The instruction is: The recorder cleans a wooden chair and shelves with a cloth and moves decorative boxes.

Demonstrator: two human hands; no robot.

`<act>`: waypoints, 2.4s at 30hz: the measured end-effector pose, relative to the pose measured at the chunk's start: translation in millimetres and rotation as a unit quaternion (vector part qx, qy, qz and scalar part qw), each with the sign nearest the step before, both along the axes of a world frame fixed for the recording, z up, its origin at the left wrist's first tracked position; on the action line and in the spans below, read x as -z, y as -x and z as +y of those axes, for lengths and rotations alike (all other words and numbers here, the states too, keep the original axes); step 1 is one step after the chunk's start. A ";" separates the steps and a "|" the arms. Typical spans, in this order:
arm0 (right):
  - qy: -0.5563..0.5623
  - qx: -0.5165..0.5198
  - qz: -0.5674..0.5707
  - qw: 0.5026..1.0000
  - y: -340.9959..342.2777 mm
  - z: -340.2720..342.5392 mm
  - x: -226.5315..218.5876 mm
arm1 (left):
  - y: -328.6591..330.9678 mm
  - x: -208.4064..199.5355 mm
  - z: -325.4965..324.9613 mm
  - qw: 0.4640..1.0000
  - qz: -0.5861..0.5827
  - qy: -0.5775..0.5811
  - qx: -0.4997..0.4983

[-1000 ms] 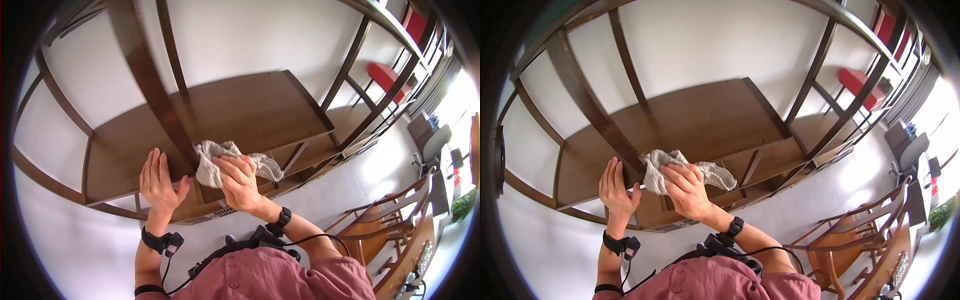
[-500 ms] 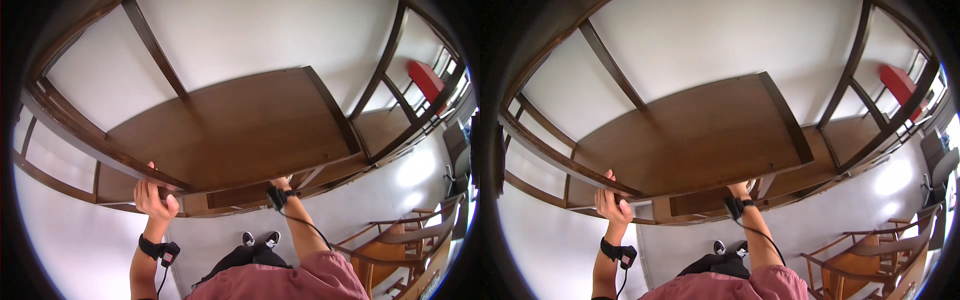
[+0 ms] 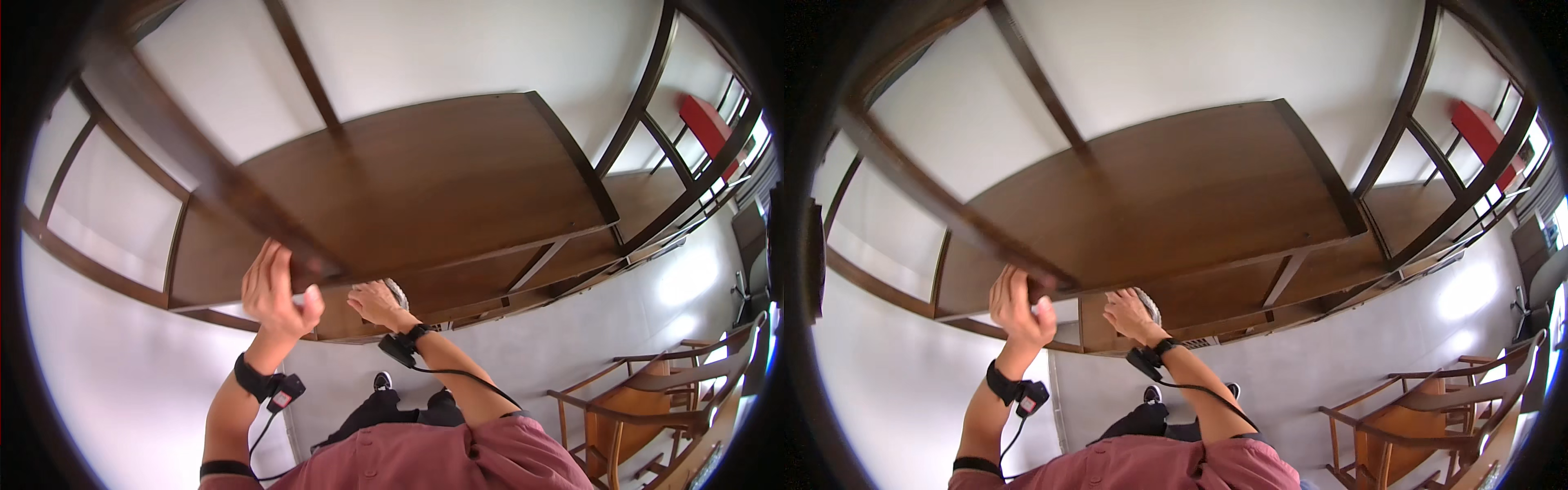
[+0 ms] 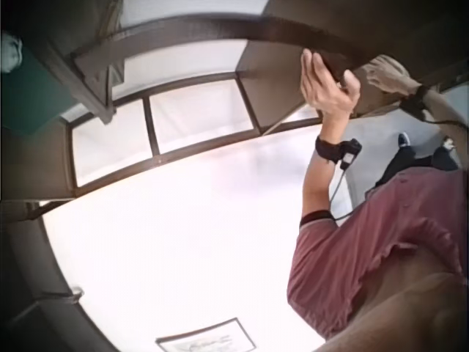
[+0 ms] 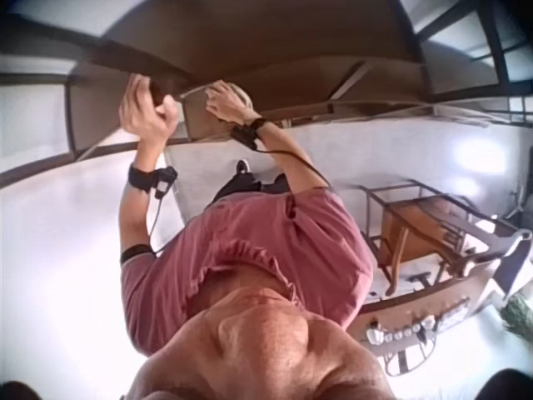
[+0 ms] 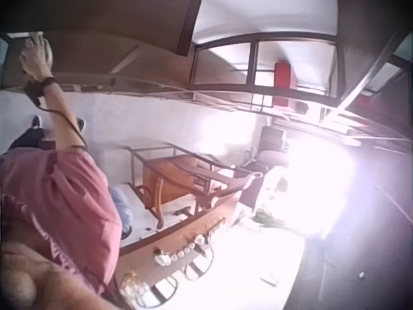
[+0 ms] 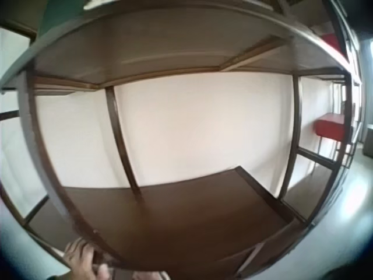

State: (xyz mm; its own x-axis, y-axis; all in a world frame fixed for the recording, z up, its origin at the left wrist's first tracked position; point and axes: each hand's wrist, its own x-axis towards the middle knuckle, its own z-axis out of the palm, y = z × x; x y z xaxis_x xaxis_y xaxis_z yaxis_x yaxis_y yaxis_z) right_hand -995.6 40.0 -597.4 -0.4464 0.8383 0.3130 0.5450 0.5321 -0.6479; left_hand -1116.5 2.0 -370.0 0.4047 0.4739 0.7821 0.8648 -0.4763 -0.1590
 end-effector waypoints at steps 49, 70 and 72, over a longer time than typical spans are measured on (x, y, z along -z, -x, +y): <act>-0.308 0.351 -0.042 0.883 -84.3 -40.8 -255.5 | 18.7 -52.6 91.1 0.888 0.166 0.393 0.169; -0.550 -0.218 -0.007 0.806 84.9 -91.8 -322.6 | 51.8 -91.4 67.8 0.086 -0.885 0.412 0.200; -0.526 -0.321 -0.040 0.787 101.4 -91.0 -323.5 | 52.5 -91.6 60.4 0.057 -0.876 0.430 0.209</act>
State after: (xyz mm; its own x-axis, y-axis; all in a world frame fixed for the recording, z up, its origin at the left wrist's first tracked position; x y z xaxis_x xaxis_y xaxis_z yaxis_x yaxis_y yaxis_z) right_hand -1097.0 -51.0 -273.9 -0.7254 -0.2716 0.6325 -0.0375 0.9331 0.3578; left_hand -1169.0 62.4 -278.4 0.1788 0.8773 -0.4455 -0.9222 0.3072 0.2350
